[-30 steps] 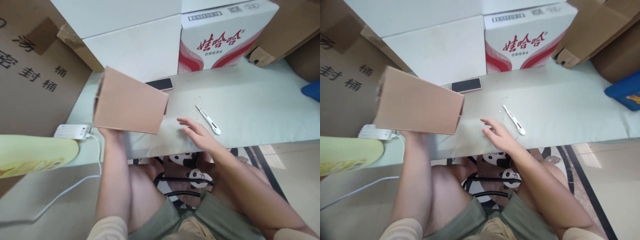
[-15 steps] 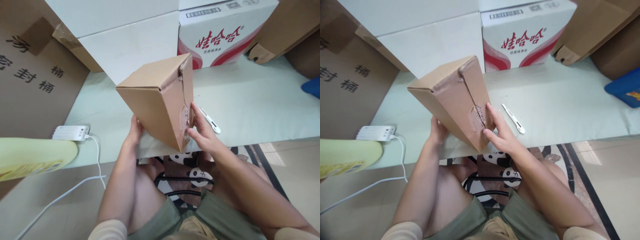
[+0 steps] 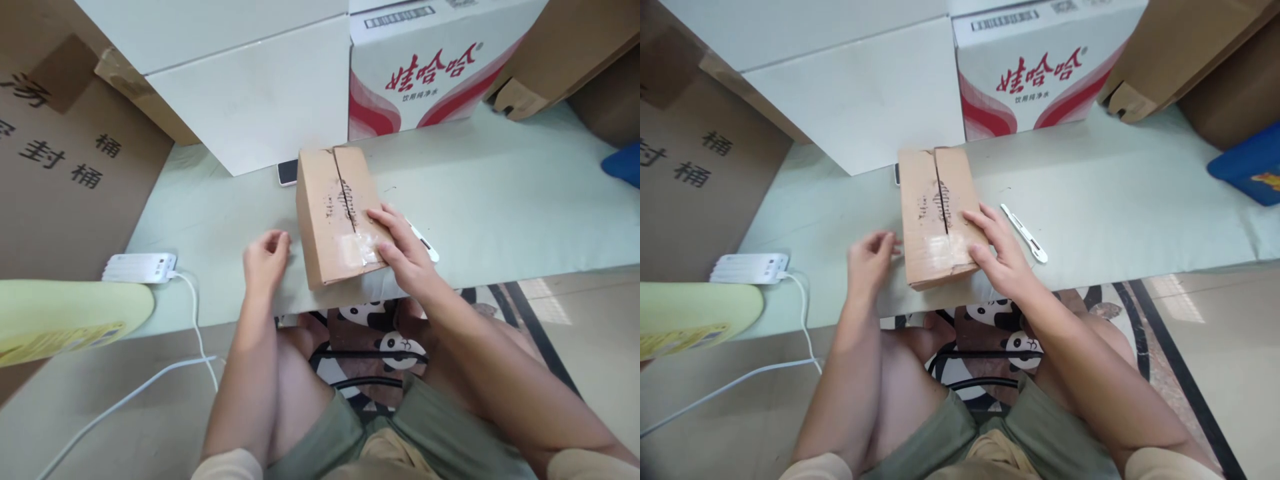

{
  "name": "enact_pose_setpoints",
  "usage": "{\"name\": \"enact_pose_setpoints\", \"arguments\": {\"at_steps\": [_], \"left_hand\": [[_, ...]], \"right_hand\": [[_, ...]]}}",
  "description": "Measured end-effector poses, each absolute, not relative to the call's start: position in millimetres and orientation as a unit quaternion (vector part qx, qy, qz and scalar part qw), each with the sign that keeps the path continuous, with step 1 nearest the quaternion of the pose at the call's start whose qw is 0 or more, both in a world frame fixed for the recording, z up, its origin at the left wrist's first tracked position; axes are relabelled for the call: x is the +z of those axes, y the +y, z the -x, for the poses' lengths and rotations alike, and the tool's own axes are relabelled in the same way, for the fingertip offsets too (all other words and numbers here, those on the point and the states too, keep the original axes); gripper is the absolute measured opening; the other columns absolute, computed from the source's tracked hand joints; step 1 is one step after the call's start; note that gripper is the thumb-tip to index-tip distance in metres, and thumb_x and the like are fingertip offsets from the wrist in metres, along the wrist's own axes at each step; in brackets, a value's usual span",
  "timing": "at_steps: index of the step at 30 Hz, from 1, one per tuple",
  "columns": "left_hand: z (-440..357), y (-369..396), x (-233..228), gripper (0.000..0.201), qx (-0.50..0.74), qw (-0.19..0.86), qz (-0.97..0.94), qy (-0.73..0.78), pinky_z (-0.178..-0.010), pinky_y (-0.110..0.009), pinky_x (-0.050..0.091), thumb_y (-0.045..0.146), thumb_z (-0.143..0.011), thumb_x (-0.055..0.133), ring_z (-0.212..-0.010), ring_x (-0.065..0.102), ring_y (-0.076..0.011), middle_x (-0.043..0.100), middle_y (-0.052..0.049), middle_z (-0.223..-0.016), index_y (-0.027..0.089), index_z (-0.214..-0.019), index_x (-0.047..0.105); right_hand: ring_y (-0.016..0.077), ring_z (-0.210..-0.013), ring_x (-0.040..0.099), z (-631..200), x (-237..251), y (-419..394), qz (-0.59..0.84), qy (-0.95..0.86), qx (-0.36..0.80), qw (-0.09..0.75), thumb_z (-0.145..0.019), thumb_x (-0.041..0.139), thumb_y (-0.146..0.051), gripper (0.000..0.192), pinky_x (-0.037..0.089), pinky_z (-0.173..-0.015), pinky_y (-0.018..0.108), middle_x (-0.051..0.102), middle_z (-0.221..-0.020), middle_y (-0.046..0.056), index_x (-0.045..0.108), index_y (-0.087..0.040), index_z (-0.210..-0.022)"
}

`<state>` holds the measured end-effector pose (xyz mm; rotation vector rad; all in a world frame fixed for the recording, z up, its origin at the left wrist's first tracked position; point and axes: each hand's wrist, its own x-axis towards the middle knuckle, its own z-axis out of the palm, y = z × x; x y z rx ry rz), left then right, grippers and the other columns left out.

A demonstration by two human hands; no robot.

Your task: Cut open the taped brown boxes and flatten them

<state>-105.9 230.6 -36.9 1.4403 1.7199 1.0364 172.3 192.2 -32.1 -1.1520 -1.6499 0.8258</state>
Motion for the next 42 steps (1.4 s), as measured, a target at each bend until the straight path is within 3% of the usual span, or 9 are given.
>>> {"name": "enact_pose_setpoints", "arguments": {"at_steps": [3, 6, 10, 13, 20, 24, 30, 37, 42], "left_hand": [[99.3, 222.4, -32.3, 0.053, 0.566, 0.246, -0.587, 0.523, -0.089, -0.041, 0.060, 0.068, -0.090, 0.055, -0.115, 0.072, -0.0291, 0.075, -0.012, -0.123, 0.024, -0.116, 0.072], [87.8, 211.7, -29.2, 0.052, 0.536, 0.206, -0.719, 0.391, -0.114, -0.053, 0.049, 0.068, -0.094, 0.051, -0.138, 0.058, -0.0324, 0.063, -0.009, -0.144, 0.029, -0.121, 0.072], [85.2, 204.1, -32.4, 0.045, 0.507, 0.169, -0.766, 0.358, -0.118, -0.057, 0.044, 0.060, -0.099, 0.050, -0.139, 0.054, -0.0330, 0.055, -0.009, -0.149, 0.031, -0.128, 0.068], [90.9, 204.6, -38.2, 0.041, 0.519, 0.178, -0.751, 0.366, -0.117, -0.055, 0.045, 0.057, -0.099, 0.051, -0.138, 0.054, -0.0330, 0.055, -0.008, -0.147, 0.032, -0.127, 0.068], [90.6, 207.4, -44.6, 0.042, 0.530, 0.195, -0.741, 0.364, -0.118, -0.055, 0.044, 0.058, -0.099, 0.050, -0.139, 0.052, -0.0336, 0.054, -0.008, -0.147, 0.031, -0.126, 0.068], [89.0, 208.0, -46.7, 0.041, 0.538, 0.197, -0.737, 0.359, -0.119, -0.055, 0.043, 0.057, -0.099, 0.050, -0.139, 0.052, -0.0333, 0.054, -0.008, -0.147, 0.031, -0.126, 0.068], [83.7, 208.3, -49.1, 0.042, 0.548, 0.175, -0.735, 0.359, -0.117, -0.054, 0.046, 0.056, -0.100, 0.046, -0.139, 0.053, -0.0333, 0.055, -0.008, -0.146, 0.030, -0.124, 0.067], [59.4, 198.3, -52.5, 0.043, 0.567, 0.142, -0.714, 0.386, -0.118, -0.056, 0.045, 0.055, -0.103, 0.036, -0.141, 0.052, -0.0328, 0.053, -0.007, -0.147, 0.028, -0.123, 0.064], [49.6, 190.6, -50.1, 0.044, 0.557, 0.125, -0.712, 0.409, -0.119, -0.056, 0.043, 0.054, -0.104, 0.033, -0.142, 0.050, -0.0328, 0.053, -0.009, -0.148, 0.028, -0.125, 0.062]], "right_hand": [[0.0318, -0.156, 0.038, -170.1, -29.7, 191.0, 0.453, -0.684, 0.361, 0.444, -0.101, 0.050, -0.066, 0.059, 0.038, -0.126, 0.055, 0.048, -0.164, 0.006, 0.056, -0.034, -0.150], [0.0310, -0.154, 0.041, -169.2, -28.0, 188.8, 0.428, -0.693, 0.391, 0.429, -0.102, 0.048, -0.065, 0.060, 0.040, -0.125, 0.054, 0.045, -0.166, 0.004, 0.054, -0.035, -0.153], [0.0289, -0.144, 0.054, -175.3, -30.2, 191.0, 0.432, -0.690, 0.393, 0.427, -0.105, 0.041, -0.059, 0.054, 0.049, -0.116, 0.052, 0.056, -0.158, 0.006, 0.056, -0.032, -0.150], [0.0317, -0.126, 0.065, -185.0, -34.3, 199.5, 0.543, -0.688, 0.278, 0.393, -0.100, 0.050, -0.048, 0.043, 0.053, -0.108, 0.054, 0.071, -0.135, 0.011, 0.069, -0.025, -0.131], [0.0419, -0.118, 0.062, -208.5, -45.7, 219.7, 0.760, -0.631, 0.098, 0.121, -0.088, 0.057, -0.032, 0.054, 0.052, -0.099, 0.057, 0.065, -0.130, 0.024, 0.064, -0.011, -0.137], [0.0363, -0.106, 0.066, -211.3, -46.6, 222.2, 0.760, -0.635, 0.108, 0.088, -0.089, 0.053, -0.025, 0.048, 0.054, -0.087, 0.047, 0.072, -0.118, 0.018, 0.066, -0.016, -0.134], [0.0280, -0.089, 0.070, -204.3, -44.7, 226.0, 0.735, -0.615, 0.199, 0.203, -0.089, 0.053, -0.029, 0.024, 0.054, -0.082, 0.043, 0.071, -0.102, 0.011, 0.067, -0.019, -0.107], [0.0107, -0.042, 0.051, -184.4, -7.9, 210.7, 0.568, -0.533, 0.344, 0.524, -0.098, 0.057, -0.046, 0.033, 0.041, -0.039, 0.025, 0.060, -0.085, -0.004, 0.041, -0.031, -0.122], [0.0127, -0.049, 0.057, -164.8, 54.0, 167.8, 0.489, -0.564, 0.324, 0.581, -0.097, 0.064, -0.040, 0.017, 0.044, -0.042, 0.026, 0.067, -0.081, -0.003, 0.055, -0.033, -0.111]]}}
